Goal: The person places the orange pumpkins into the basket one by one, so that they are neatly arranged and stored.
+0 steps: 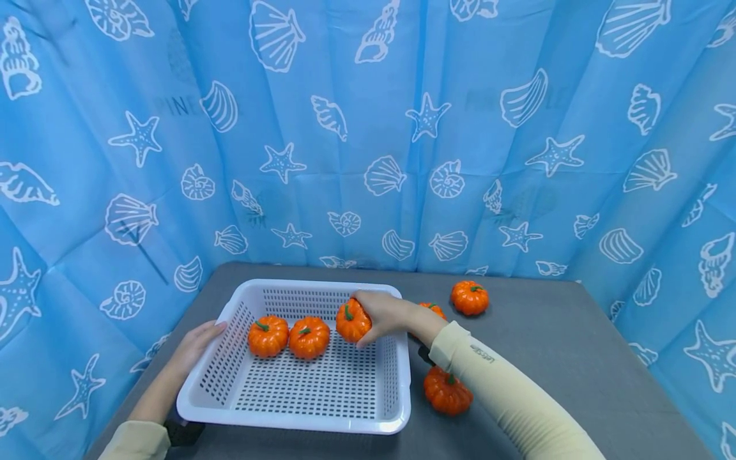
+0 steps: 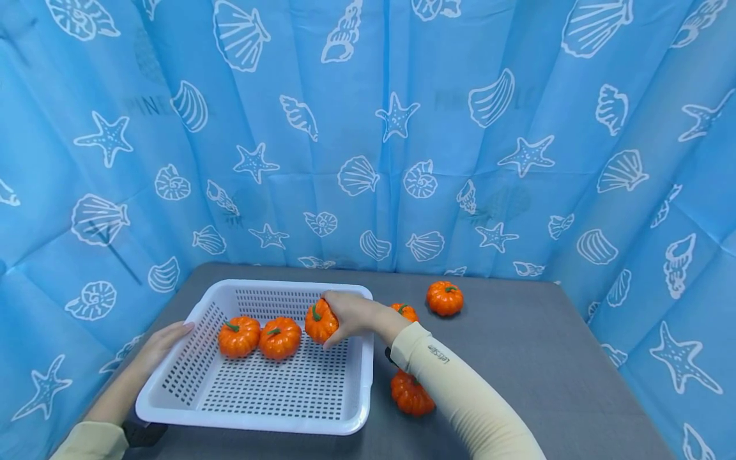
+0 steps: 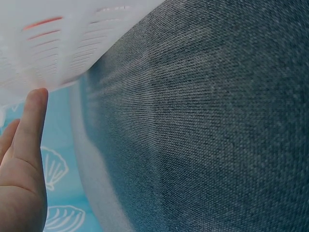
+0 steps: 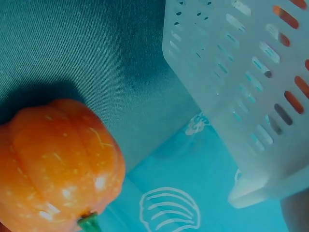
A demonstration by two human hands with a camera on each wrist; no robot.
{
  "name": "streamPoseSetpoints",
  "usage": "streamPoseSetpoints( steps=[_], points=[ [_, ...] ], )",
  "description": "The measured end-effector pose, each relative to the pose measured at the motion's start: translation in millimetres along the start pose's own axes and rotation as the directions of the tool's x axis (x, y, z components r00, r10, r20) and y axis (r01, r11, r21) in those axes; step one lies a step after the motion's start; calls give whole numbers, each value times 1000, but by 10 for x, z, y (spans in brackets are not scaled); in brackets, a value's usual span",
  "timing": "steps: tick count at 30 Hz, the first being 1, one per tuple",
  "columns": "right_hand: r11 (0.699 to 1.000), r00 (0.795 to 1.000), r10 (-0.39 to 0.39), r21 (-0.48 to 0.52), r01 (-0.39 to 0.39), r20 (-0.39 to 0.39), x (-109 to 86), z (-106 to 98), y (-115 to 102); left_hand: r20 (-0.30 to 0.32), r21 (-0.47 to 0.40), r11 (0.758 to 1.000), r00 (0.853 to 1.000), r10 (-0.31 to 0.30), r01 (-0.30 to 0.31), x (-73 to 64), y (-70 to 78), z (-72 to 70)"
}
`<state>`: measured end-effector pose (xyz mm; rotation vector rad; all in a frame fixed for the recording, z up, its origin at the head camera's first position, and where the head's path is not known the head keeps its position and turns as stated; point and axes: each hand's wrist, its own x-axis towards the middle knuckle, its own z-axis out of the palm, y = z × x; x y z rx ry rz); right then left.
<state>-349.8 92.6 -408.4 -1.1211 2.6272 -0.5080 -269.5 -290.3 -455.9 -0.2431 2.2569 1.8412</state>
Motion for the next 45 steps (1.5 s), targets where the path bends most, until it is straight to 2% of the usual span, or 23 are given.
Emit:
streamPoseSetpoints(
  steps=[6, 9, 22, 29, 37, 42, 45],
  points=[
    [982, 995, 60, -182, -44, 83, 67, 72, -56, -4, 8, 1000, 1000, 7, -7, -13, -18, -12],
    [970, 990, 87, -234, -59, 111, 94, 107, -88, -5, 1, 1000, 1000, 8, -8, -16, -29, -18],
    [945, 975, 155, -311, -100, 157, 180, 197, -197, 7, 10, 1000, 1000, 9, -9, -21, -30, -24],
    [939, 979, 123, -338, -62, 162, 212, 235, -162, 3, 20, 1000, 1000, 15, -15, -15, -23, -16],
    [952, 978, 111, -302, -53, 179, 246, 237, -129, -5, 19, 1000, 1000, 2, -2, 6, -10, -16],
    [980, 966, 142, -171, -106, 216, 264, 188, -98, -4, 17, 1000, 1000, -3, 3, 11, -6, -18],
    [983, 955, 170, -105, -149, 243, 268, 166, -88, -2, 26, 1000, 1000, 3, -3, 11, -3, -16]
  ],
)
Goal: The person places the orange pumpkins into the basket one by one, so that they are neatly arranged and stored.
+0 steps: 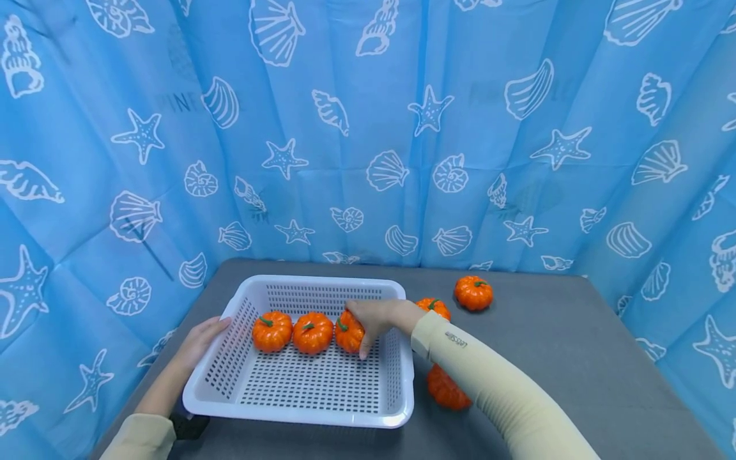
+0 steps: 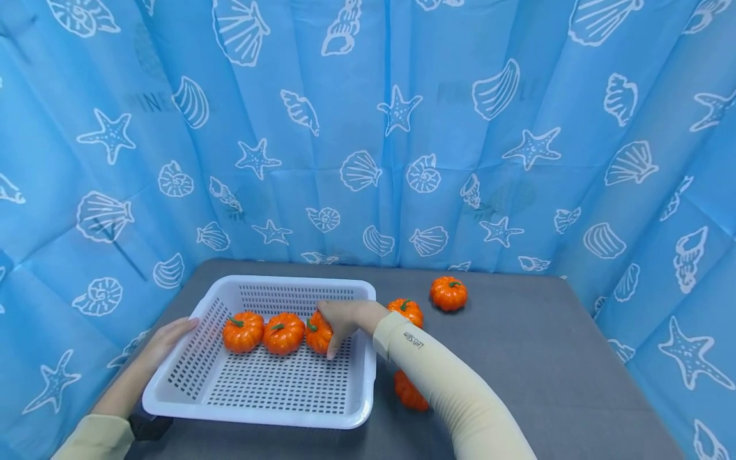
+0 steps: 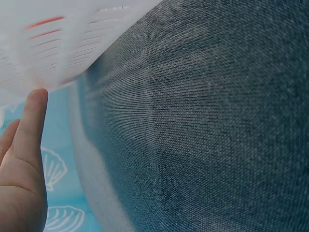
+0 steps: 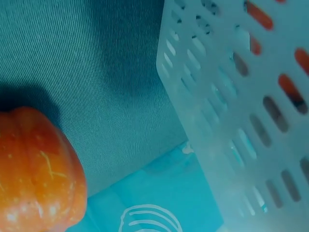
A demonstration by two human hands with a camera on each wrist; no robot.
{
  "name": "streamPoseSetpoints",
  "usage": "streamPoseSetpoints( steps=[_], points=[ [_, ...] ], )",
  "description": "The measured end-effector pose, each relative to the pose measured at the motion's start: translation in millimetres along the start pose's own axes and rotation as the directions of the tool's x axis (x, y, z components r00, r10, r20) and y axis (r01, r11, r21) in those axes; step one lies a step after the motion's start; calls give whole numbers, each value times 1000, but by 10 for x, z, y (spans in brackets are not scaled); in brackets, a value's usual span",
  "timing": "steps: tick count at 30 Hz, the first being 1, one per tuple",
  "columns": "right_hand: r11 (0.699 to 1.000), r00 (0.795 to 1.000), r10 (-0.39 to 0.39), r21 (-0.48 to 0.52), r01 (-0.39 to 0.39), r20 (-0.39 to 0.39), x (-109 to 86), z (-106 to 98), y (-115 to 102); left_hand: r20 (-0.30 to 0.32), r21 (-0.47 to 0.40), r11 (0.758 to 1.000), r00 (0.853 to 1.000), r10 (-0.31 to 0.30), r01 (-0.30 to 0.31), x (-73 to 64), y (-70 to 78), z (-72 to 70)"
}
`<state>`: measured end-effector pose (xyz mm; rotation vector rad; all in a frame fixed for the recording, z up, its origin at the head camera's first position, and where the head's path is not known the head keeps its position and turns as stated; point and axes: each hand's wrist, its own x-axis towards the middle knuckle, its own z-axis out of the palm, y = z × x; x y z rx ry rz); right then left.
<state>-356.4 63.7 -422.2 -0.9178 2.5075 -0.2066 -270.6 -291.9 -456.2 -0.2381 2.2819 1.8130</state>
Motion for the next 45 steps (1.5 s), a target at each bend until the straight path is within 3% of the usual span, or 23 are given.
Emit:
streamPoseSetpoints(
  steps=[6, 21, 27, 33, 38, 45],
  points=[
    [1000, 999, 16, -6, -15, 37, 9, -23, -5, -6, -6, 1000, 1000, -10, 10, -3, -7, 8],
    [998, 999, 50, -38, -49, 15, 36, -12, 7, -6, 5, 1000, 1000, -4, 4, 7, -8, 5],
    [993, 998, 65, -101, -64, 11, 0, -25, -18, -1, 10, 1000, 1000, -4, 4, -4, -5, 10],
    [992, 997, 78, -102, -76, 12, -81, -119, -27, -16, 2, 1000, 1000, -11, 11, 3, 0, 14],
    [992, 998, 54, -116, -56, -18, -146, -181, 13, -17, 3, 1000, 1000, -10, 10, 0, 0, 10],
    [999, 997, 6, -35, -9, -77, -276, -319, 90, -3, 12, 1000, 1000, 8, -8, -4, 6, 12]
  ],
)
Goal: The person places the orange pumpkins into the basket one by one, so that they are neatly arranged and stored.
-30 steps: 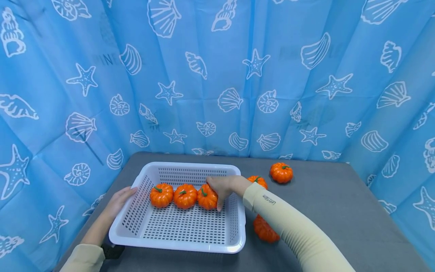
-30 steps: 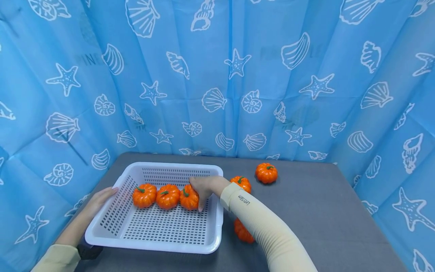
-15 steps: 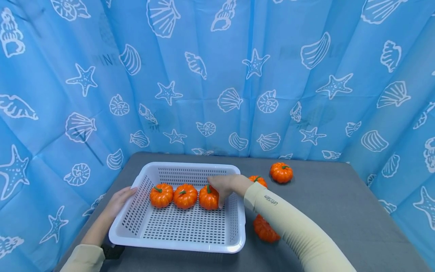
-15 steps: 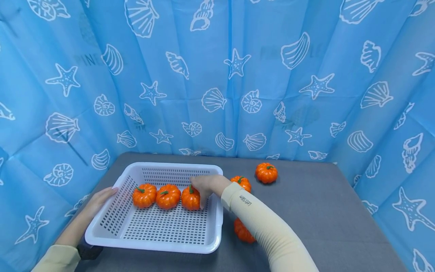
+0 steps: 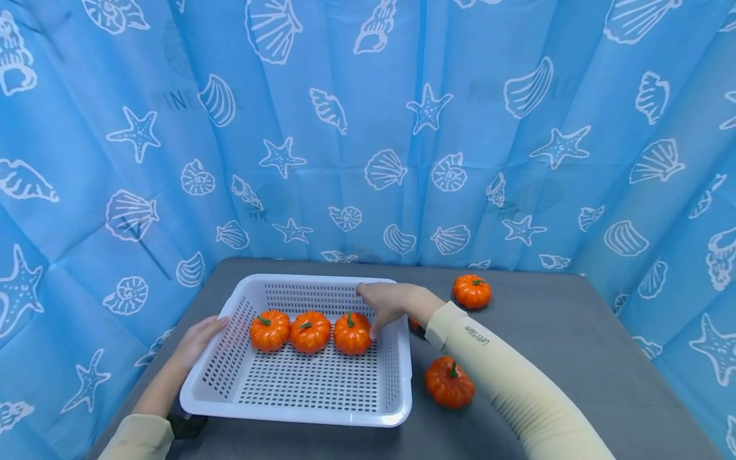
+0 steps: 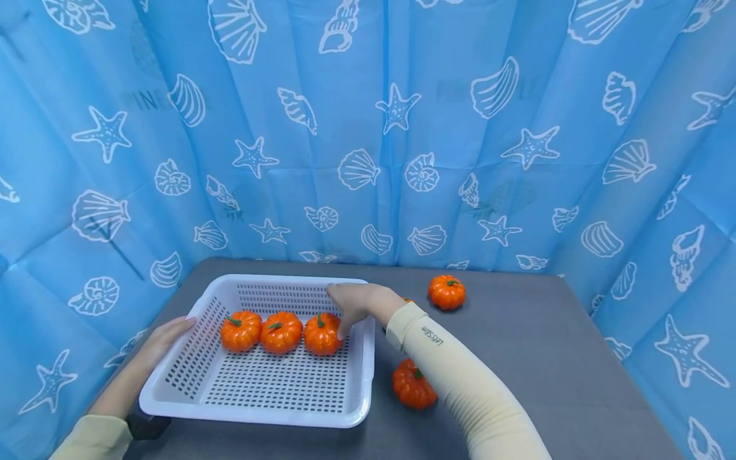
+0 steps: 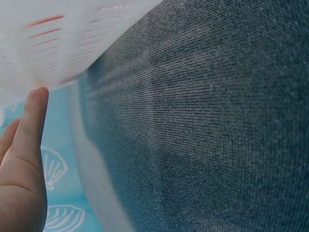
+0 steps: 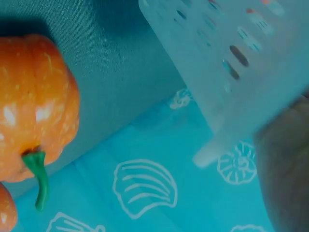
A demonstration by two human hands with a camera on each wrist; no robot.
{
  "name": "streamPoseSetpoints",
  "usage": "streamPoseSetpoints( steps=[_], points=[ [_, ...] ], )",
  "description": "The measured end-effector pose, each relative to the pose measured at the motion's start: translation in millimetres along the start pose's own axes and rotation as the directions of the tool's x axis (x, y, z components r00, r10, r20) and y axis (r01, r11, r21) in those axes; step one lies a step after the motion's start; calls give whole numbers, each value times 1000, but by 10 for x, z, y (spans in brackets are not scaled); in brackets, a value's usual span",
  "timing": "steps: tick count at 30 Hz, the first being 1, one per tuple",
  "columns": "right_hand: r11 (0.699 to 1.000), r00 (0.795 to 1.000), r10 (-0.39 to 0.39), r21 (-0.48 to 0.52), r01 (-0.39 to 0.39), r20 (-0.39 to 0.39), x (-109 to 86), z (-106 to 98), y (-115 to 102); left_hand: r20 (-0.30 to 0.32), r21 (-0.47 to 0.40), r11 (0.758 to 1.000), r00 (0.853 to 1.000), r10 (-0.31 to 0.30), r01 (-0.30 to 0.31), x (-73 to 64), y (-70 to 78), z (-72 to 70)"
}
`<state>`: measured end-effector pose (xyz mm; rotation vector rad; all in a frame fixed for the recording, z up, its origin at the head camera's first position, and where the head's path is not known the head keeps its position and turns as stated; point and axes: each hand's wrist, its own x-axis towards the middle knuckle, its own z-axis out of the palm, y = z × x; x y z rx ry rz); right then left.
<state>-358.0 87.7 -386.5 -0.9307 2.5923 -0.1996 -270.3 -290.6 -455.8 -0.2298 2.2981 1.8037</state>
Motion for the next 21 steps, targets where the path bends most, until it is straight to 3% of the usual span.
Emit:
streamPoseSetpoints(
  steps=[6, 13, 17, 21],
  points=[
    [997, 986, -72, 28, 77, -149, -109, -151, 102, -7, -9, 1000, 1000, -11, 10, 14, -15, -5],
    [991, 966, -82, 83, 105, -244, -203, -273, 288, -7, -13, 1000, 1000, -6, 6, 8, -14, -9],
    [992, 950, -45, 101, 79, -308, -289, -341, 506, -6, -9, 1000, 1000, -7, 7, 2, -12, 4],
    [987, 927, 53, 158, 6, -370, -397, -348, 806, -4, -11, 1000, 1000, -8, 8, 1, -13, 3]
  ],
)
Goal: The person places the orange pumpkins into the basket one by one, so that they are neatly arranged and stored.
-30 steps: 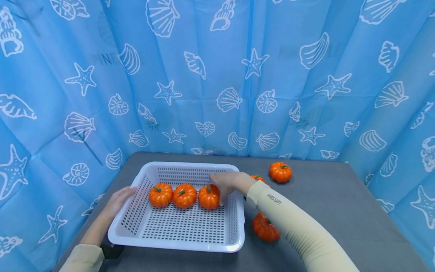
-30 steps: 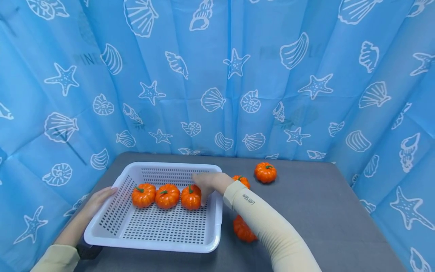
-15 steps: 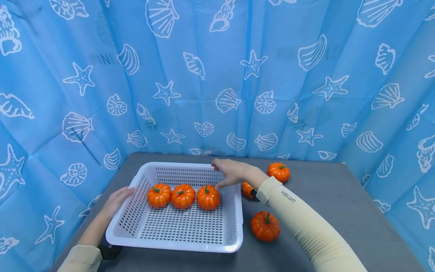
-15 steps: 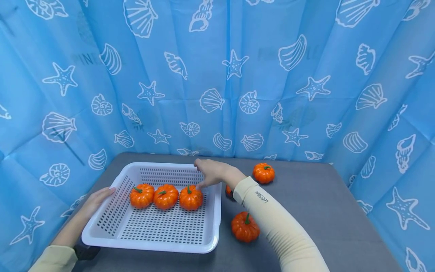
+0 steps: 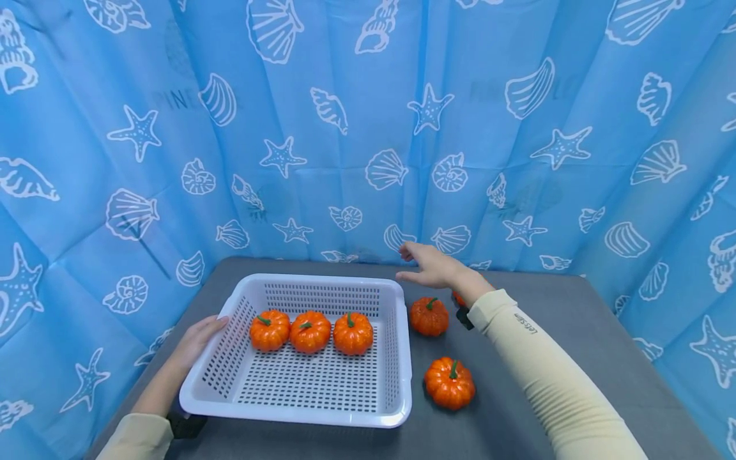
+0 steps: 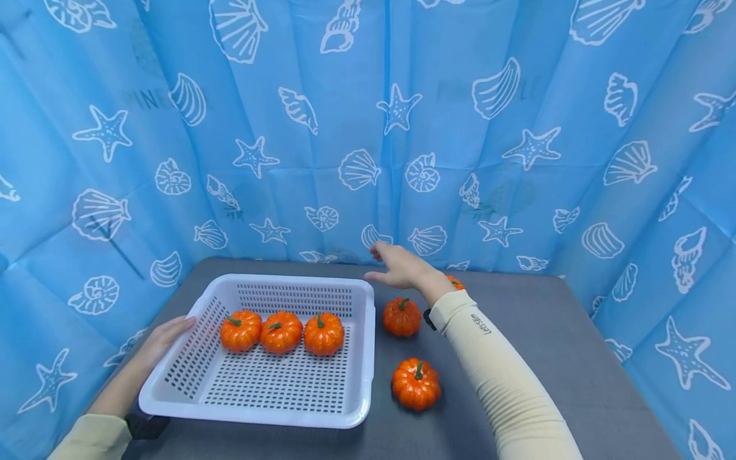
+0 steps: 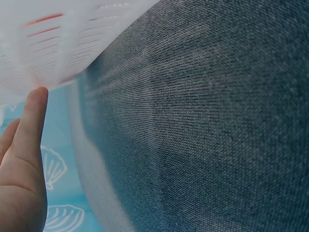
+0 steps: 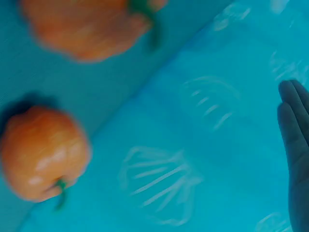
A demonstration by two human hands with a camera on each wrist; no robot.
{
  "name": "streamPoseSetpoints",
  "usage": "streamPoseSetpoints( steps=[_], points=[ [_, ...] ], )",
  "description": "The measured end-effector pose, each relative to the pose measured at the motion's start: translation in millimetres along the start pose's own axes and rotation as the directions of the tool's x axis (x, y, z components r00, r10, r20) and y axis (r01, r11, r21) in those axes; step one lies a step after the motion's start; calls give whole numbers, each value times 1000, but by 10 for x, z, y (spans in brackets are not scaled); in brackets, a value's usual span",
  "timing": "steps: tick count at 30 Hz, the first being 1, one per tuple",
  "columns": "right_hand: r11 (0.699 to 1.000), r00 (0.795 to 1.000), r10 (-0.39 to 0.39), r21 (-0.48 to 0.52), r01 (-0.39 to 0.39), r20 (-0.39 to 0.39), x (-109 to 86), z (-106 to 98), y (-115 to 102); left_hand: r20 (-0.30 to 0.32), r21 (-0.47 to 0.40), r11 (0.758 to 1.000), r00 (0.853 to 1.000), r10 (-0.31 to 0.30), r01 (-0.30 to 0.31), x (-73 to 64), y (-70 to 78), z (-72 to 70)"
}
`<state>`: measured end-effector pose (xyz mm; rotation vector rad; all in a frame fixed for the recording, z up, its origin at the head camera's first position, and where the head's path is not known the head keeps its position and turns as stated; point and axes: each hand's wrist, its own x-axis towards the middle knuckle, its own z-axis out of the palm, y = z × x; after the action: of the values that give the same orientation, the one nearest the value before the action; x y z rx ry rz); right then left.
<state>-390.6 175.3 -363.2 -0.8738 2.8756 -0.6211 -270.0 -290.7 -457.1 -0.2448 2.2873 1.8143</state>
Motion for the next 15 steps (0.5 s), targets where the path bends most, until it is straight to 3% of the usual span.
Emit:
streamPoseSetpoints(
  steps=[6, 15],
  points=[
    [986, 983, 159, 75, -152, -95, -173, -39, 506, 12, -4, 1000, 1000, 4, -4, -6, -12, -19],
    [911, 914, 387, 205, -358, -122, -460, 13, 1022, 8, 8, 1000, 1000, 16, -16, -6, -7, -10]
  ],
)
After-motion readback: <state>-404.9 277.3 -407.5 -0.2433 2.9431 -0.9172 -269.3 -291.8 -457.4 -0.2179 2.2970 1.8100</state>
